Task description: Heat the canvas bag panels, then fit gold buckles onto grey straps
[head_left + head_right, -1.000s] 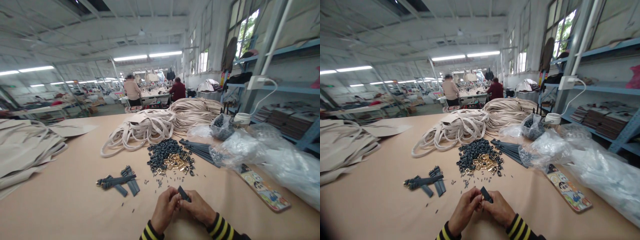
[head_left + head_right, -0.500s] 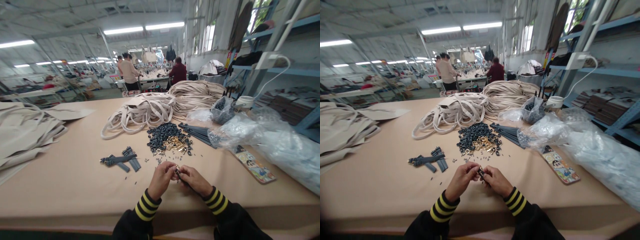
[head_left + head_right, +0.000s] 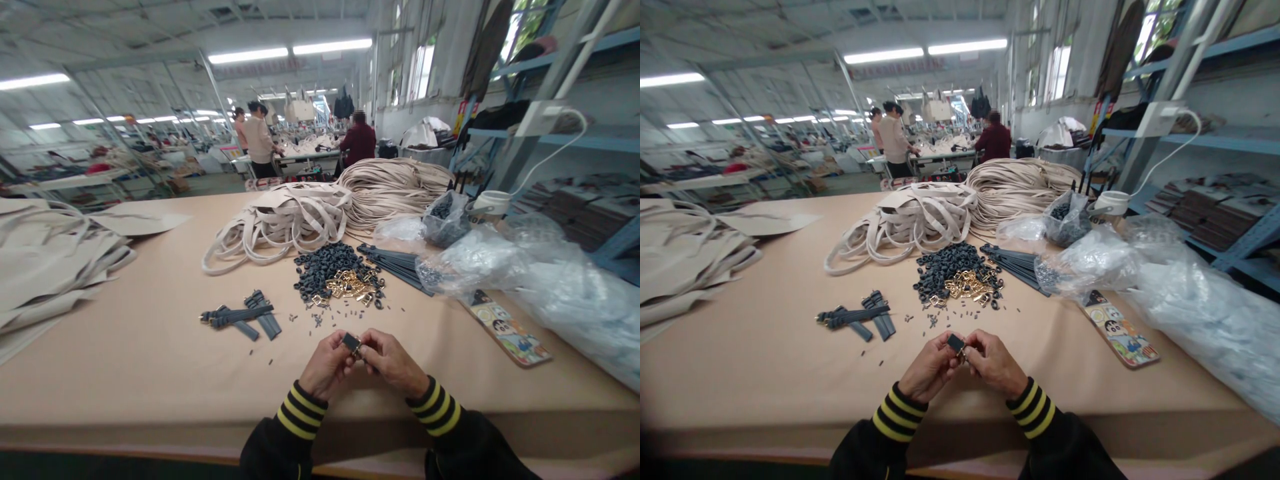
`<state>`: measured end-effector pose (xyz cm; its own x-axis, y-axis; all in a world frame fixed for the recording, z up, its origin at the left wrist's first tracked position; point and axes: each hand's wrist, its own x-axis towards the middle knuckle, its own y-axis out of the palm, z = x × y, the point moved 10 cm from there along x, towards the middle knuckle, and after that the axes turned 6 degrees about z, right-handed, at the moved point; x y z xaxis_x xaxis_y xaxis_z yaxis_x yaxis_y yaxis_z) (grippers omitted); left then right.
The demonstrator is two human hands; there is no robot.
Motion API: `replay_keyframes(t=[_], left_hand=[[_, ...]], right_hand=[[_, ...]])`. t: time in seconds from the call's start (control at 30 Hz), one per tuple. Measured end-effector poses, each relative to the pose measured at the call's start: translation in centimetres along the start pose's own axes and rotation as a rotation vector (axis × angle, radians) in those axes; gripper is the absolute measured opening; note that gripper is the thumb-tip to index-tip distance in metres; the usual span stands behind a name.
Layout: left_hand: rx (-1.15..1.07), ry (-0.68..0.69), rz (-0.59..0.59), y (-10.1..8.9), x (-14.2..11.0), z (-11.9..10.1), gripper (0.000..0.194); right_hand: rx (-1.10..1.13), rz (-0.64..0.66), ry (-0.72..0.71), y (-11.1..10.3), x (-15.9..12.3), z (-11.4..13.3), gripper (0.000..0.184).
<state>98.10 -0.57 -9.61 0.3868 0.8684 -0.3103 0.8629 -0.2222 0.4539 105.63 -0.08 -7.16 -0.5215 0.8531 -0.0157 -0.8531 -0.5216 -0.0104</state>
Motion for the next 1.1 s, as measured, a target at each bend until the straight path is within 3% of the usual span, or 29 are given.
replay_keyframes(t=[0.13, 0.33, 0.5, 0.67, 0.77, 0.93, 1.1], left_hand=[[0.058, 0.069, -0.035, -0.3, 0.3, 0.1, 0.036], [0.258, 0.105, -0.043, -1.0, 0.2, -0.2, 0.026], [0.204, 0.135, 0.051, -0.4, -0.7, -0.3, 0.023], [0.101, 0.168, -0.121, -2.1, -0.7, 0.1, 0.025], [0.061, 0.177, -0.147, -2.3, -0.5, 0.3, 0.025], [0.237, 0.213, -0.17, -2.6, -0.7, 0.0, 0.026], [0.426, 0.311, -0.23, -2.3, -1.6, -0.9, 0.025]], right_hand=[[-0.073, -0.134, -0.055, -0.7, -0.3, 0.7, 0.013], [-0.285, -0.106, -0.15, -0.2, -0.4, 2.0, 0.008], [-0.296, -0.097, -0.113, -0.3, -0.4, 1.5, 0.005], [-0.252, -0.029, -0.058, 0.2, -0.5, 0.8, 0.007], [-0.23, -0.017, -0.012, 0.0, -0.4, 0.1, 0.008], [-0.236, -0.052, 0.041, -0.4, -0.2, -0.9, 0.009], [-0.315, -0.085, 0.012, -0.6, 0.1, -0.3, 0.011]])
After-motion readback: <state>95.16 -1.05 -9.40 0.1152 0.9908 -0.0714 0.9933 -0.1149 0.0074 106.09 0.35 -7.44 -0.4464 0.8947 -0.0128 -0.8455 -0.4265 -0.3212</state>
